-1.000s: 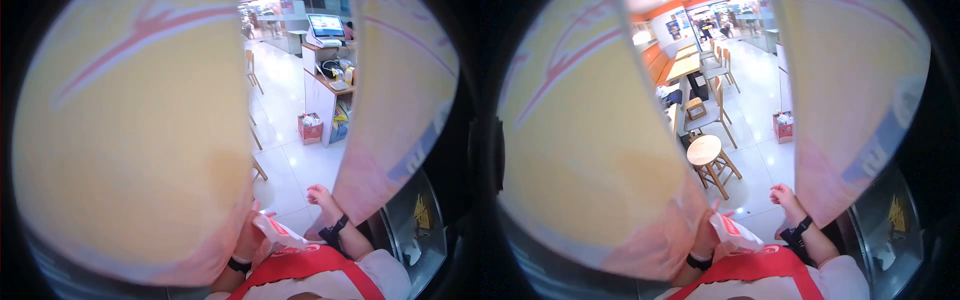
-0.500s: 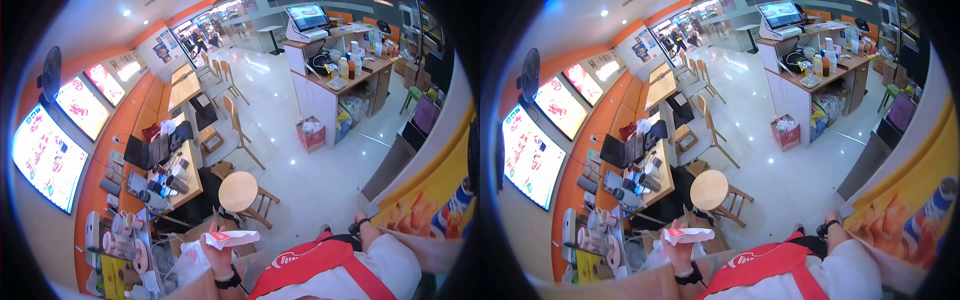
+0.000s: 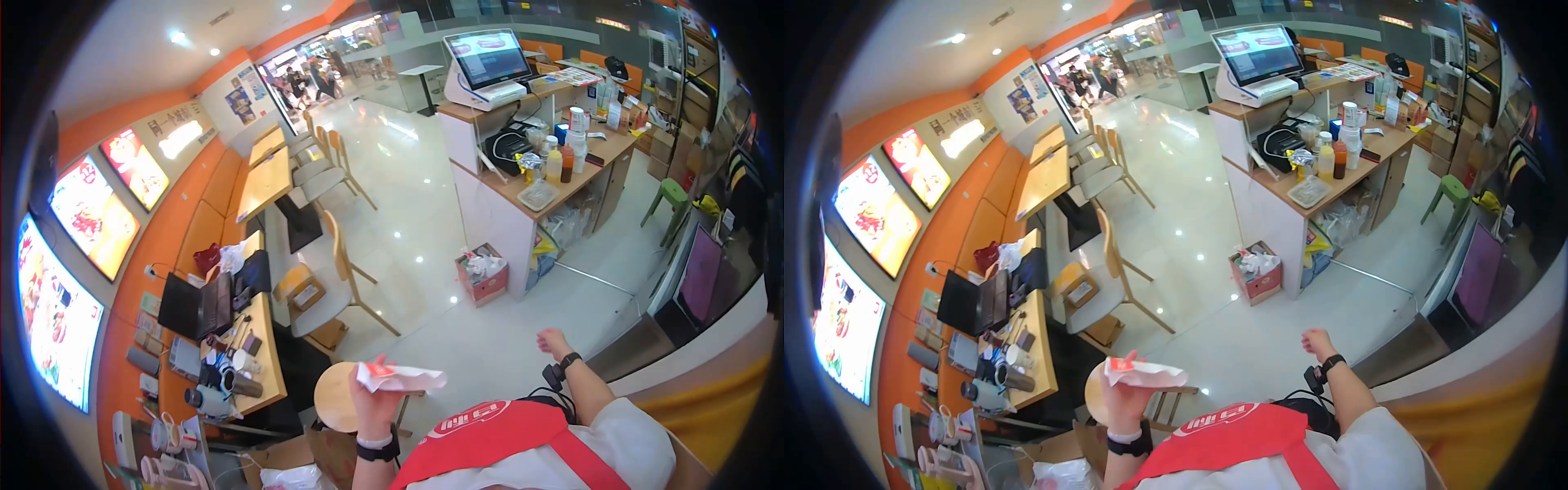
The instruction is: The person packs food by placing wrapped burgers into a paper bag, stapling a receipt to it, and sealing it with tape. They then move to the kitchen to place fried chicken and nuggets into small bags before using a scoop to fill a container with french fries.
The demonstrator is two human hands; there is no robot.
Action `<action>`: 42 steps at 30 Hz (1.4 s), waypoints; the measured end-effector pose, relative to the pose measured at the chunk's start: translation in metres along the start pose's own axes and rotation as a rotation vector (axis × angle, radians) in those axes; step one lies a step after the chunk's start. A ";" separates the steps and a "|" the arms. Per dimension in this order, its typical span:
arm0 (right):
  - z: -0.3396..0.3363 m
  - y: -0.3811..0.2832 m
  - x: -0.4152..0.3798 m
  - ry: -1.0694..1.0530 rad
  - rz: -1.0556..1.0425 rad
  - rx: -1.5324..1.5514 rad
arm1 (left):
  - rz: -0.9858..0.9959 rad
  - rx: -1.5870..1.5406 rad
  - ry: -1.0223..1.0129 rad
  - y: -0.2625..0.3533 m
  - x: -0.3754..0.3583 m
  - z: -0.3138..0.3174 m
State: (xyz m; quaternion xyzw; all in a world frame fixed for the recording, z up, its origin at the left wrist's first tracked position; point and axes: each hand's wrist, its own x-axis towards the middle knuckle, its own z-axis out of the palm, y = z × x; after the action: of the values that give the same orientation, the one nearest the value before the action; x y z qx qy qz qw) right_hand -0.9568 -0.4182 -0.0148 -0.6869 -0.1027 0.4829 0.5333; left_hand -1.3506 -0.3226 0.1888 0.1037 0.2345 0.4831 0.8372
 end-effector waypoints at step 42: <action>-0.016 -0.350 0.169 -0.115 -0.951 -0.690 | 0.022 1.078 -0.215 -0.203 0.429 0.210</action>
State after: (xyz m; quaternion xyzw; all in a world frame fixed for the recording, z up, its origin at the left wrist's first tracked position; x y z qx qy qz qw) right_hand -0.7268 -0.1743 0.1827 -0.6718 -0.5795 0.1658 0.4305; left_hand -0.9115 -0.0477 0.1646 0.5689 0.3609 0.2901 0.6797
